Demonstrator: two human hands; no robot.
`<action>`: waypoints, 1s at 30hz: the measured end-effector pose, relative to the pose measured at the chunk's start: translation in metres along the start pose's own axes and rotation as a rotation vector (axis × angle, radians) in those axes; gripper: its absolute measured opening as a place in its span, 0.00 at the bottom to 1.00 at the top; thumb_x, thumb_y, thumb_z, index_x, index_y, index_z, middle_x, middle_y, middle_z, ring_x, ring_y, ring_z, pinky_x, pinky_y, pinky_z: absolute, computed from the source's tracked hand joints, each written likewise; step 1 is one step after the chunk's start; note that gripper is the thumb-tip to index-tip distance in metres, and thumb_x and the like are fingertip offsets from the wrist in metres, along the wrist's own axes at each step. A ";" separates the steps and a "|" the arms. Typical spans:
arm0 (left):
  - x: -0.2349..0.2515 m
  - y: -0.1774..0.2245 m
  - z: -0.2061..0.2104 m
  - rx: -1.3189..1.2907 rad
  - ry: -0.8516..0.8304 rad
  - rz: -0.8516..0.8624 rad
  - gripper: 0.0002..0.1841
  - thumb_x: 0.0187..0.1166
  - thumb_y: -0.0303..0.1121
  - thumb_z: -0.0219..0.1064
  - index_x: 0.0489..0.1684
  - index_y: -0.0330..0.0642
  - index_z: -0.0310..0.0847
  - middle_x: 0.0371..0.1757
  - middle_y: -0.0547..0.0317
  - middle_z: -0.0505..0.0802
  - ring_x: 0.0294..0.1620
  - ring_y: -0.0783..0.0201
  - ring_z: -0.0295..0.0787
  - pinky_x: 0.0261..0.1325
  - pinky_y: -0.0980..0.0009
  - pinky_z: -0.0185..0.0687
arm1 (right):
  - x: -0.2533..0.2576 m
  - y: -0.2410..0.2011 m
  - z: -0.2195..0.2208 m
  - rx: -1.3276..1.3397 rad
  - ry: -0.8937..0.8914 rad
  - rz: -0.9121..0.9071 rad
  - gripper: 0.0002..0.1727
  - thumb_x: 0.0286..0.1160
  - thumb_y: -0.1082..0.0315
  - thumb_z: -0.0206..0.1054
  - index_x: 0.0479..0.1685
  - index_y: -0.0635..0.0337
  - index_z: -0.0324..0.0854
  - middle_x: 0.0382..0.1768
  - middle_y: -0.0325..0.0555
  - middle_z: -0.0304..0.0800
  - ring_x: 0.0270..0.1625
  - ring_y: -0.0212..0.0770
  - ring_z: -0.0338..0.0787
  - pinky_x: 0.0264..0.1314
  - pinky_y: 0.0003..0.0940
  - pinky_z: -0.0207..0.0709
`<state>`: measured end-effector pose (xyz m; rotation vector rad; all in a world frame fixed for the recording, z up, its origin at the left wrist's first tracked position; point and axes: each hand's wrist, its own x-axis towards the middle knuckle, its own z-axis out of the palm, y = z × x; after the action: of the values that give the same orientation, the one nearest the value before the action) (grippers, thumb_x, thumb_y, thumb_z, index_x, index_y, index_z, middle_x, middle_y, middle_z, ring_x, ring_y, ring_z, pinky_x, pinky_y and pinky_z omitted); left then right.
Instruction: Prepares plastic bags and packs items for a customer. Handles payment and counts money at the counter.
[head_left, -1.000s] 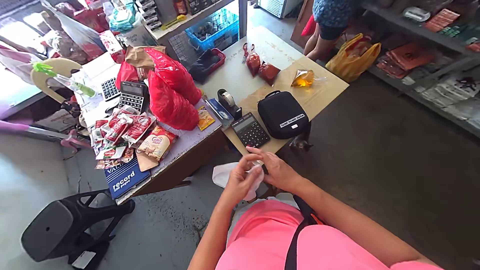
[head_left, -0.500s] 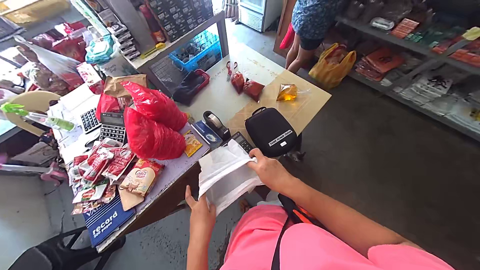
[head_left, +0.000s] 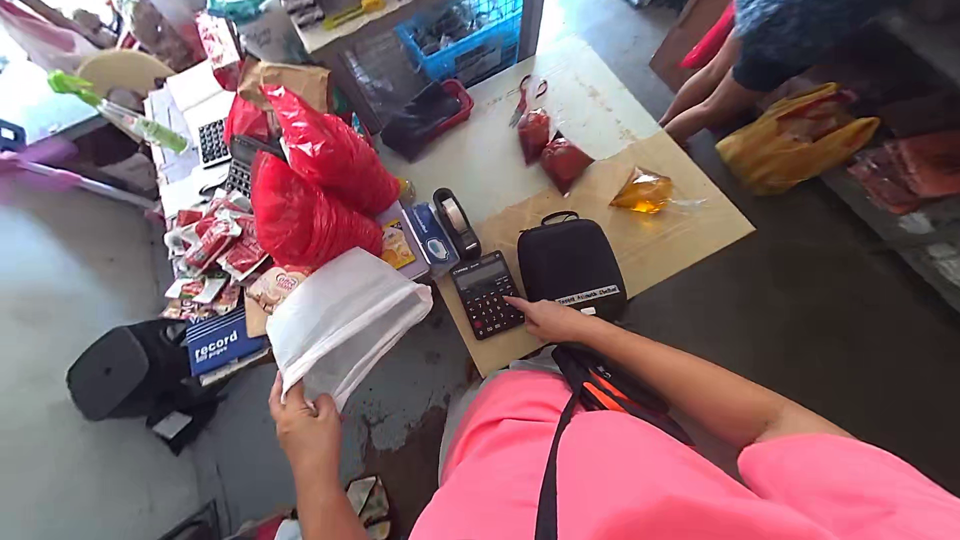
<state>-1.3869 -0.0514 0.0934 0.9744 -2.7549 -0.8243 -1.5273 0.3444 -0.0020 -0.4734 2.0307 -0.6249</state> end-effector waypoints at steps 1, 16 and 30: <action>-0.004 -0.006 -0.002 0.001 -0.003 -0.041 0.27 0.75 0.21 0.60 0.78 0.34 0.75 0.90 0.34 0.61 0.70 0.38 0.83 0.57 0.42 0.88 | 0.006 -0.006 0.011 -0.080 -0.056 0.019 0.43 0.86 0.69 0.56 0.98 0.46 0.36 0.53 0.70 0.89 0.54 0.69 0.90 0.61 0.68 0.78; 0.000 -0.085 -0.022 0.004 -0.108 0.023 0.27 0.73 0.22 0.61 0.77 0.37 0.76 0.89 0.35 0.64 0.57 0.43 0.90 0.41 0.47 0.90 | 0.043 -0.054 0.100 -0.201 -0.032 0.260 0.47 0.84 0.73 0.53 0.98 0.34 0.30 0.57 0.69 0.88 0.61 0.72 0.88 0.62 0.71 0.76; -0.004 -0.105 -0.024 -0.002 -0.118 0.069 0.25 0.70 0.23 0.61 0.71 0.40 0.81 0.86 0.33 0.68 0.62 0.40 0.88 0.46 0.44 0.89 | 0.052 -0.061 0.086 -0.098 0.209 0.410 0.40 0.89 0.66 0.50 0.98 0.37 0.37 0.59 0.65 0.90 0.65 0.67 0.88 0.67 0.64 0.77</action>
<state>-1.3188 -0.1281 0.0592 0.8512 -2.8674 -0.9017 -1.4742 0.2462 -0.0382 -0.0392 2.2766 -0.3352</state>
